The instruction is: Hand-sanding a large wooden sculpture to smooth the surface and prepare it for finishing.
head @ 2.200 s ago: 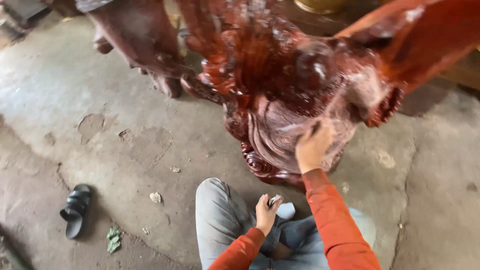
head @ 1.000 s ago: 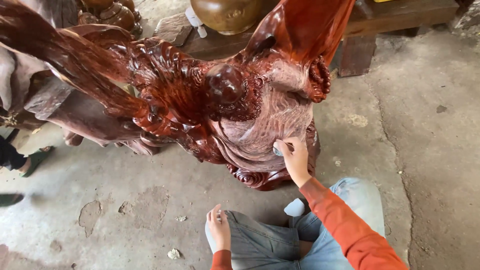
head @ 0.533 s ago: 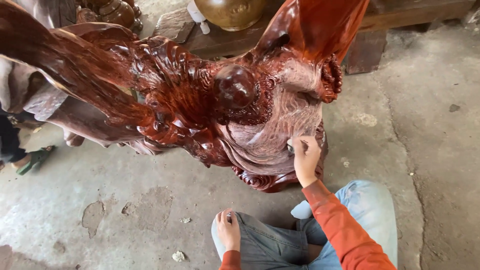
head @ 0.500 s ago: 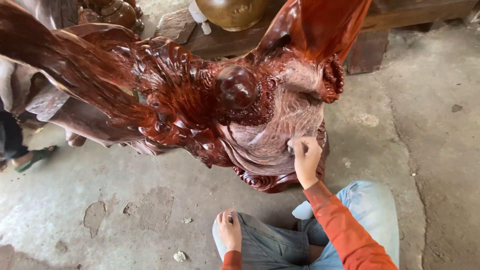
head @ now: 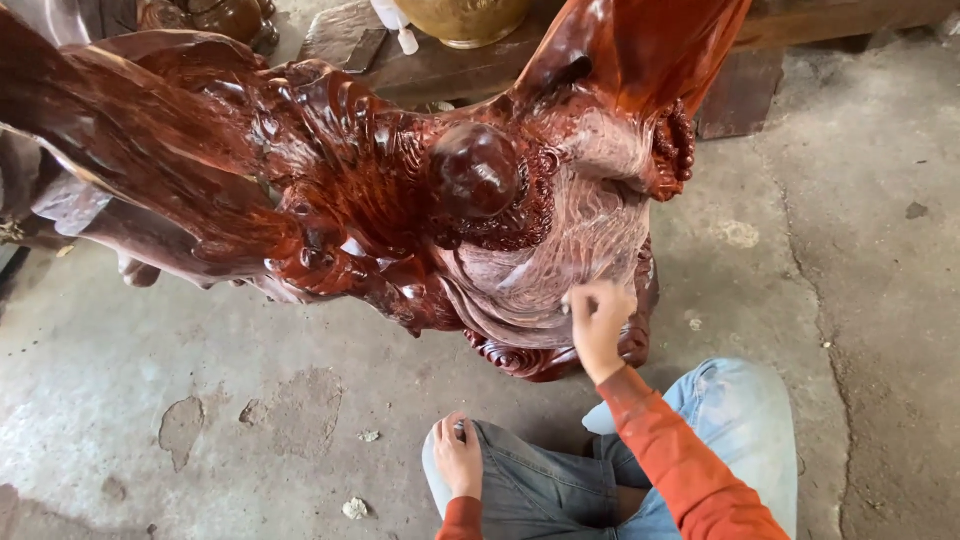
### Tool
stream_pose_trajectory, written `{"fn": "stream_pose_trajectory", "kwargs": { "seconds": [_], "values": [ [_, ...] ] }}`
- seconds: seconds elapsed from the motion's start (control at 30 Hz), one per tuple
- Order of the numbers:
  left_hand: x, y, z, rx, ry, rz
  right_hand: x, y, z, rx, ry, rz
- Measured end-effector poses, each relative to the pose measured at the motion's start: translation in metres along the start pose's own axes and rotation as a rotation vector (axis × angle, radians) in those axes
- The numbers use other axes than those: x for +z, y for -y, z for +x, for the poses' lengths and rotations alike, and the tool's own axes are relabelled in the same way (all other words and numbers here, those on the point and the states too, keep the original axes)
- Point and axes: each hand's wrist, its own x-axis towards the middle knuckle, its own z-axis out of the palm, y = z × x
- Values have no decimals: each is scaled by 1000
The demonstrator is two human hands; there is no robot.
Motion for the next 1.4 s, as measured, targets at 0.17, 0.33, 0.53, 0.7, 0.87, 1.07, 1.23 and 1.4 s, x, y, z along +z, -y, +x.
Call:
{"fn": "stream_pose_trajectory", "kwargs": {
  "seconds": [0.17,0.33,0.53,0.7,0.87,1.07,1.23,1.4],
  "values": [
    [-1,-8,2,23,15,30,14,-49,-23,-116,-32,-101],
    [-4,-3,1,-8,37,38,12,-40,-11,7,-94,53],
    [-1,-3,2,-41,54,62,22,-55,-25,-71,10,-68],
    [1,3,1,-18,48,69,9,-52,-2,251,-97,285],
    [0,-1,2,3,27,59,-6,-38,-17,232,-28,197],
    [0,-1,0,-4,46,58,-11,-28,-59,244,181,83],
    [-6,8,-3,7,1,35,-37,-30,-37,360,87,196],
    [0,-1,2,41,3,31,-23,-75,-31,406,-30,234]
  ]
}}
